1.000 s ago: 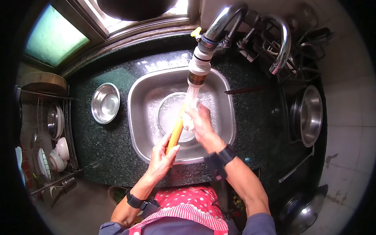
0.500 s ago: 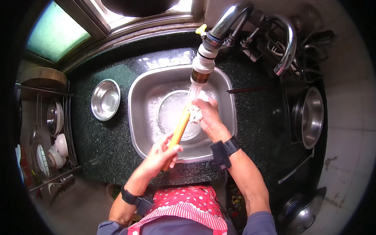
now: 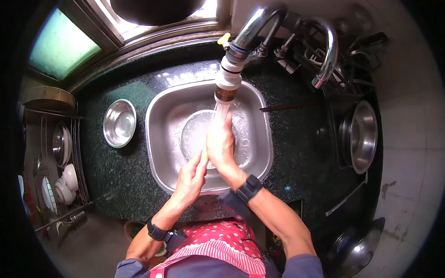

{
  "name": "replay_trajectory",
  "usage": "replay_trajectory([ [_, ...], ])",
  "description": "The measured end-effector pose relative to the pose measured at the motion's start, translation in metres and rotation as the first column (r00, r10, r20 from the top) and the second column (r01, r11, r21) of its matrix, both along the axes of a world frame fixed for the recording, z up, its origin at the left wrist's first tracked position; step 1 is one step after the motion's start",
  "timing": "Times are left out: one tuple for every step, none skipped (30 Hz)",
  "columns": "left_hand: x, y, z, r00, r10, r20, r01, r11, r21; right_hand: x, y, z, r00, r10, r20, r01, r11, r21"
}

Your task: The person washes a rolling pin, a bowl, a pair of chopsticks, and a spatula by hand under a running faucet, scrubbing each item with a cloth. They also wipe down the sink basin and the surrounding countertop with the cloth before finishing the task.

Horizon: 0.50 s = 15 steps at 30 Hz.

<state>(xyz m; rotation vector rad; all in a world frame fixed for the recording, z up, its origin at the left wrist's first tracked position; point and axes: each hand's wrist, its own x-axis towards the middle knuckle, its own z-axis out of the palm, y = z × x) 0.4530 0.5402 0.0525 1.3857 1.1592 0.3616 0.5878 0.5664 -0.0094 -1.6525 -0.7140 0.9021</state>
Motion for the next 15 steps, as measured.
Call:
replay_trajectory([
  [-0.004,-0.002,0.011,0.998,-0.037,-0.043,0.04,0.996,0.08,0.007,0.011,0.016,0.998,0.001,0.063,0.004,0.997,-0.078],
  [-0.007,-0.003,0.018,0.994,-0.068,-0.088,0.081,0.984,0.16,0.01,0.017,0.025,0.992,0.008,0.125,0.011,0.988,-0.154],
  [-0.012,-0.003,0.022,0.994,-0.068,-0.091,0.082,0.983,0.162,0.009,0.02,0.02,0.986,-0.051,0.158,0.061,0.996,-0.064],
  [-0.017,-0.004,0.025,0.985,-0.096,-0.142,0.121,0.975,0.184,0.012,0.022,0.01,0.987,-0.05,0.155,0.061,0.996,-0.064],
  [-0.022,-0.006,0.027,0.974,-0.122,-0.193,0.162,0.965,0.205,0.019,0.026,-0.005,0.986,-0.094,0.141,0.113,0.985,-0.133],
  [-0.027,-0.011,0.026,0.973,-0.122,-0.196,0.162,0.965,0.205,0.027,0.029,-0.022,0.982,-0.139,0.129,0.163,0.966,-0.203],
  [-0.032,-0.018,0.025,0.991,-0.079,-0.107,0.102,0.968,0.23,0.036,0.029,-0.042,0.975,-0.205,0.086,0.208,0.977,-0.039],
  [-0.035,-0.021,0.023,0.999,-0.036,-0.015,0.039,0.968,0.25,0.049,0.032,-0.047,0.961,-0.206,0.184,0.219,0.974,-0.057],
  [-0.036,-0.02,0.021,0.999,-0.032,-0.018,0.035,0.967,0.251,0.044,0.032,-0.028,0.963,-0.27,-0.008,0.269,0.961,-0.06],
  [-0.035,-0.02,0.018,0.997,-0.006,-0.083,0.023,0.979,0.204,0.035,0.029,0.0,0.924,-0.326,-0.2,0.318,0.945,-0.074],
  [-0.034,-0.018,0.015,0.989,0.016,-0.147,0.008,0.987,0.158,0.028,0.025,0.017,0.925,-0.324,-0.201,0.316,0.946,-0.072],
  [-0.027,-0.013,0.013,0.989,0.02,-0.146,0.004,0.987,0.16,0.02,0.02,0.032,0.951,-0.188,-0.245,0.192,0.981,-0.007],
  [-0.017,-0.004,0.012,0.983,-0.001,-0.181,0.037,0.981,0.192,0.01,0.012,0.038,0.959,-0.05,-0.278,0.07,0.996,0.063],
  [-0.01,0.003,0.009,0.976,-0.022,-0.215,0.071,0.972,0.225,-0.006,0.004,0.019,0.979,-0.046,-0.2,0.042,0.999,-0.025],
  [-0.006,0.005,-0.009,0.988,0.039,-0.151,0.029,0.905,0.425,-0.023,-0.006,0.014,0.995,0.008,-0.1,-0.003,0.999,0.05],
])
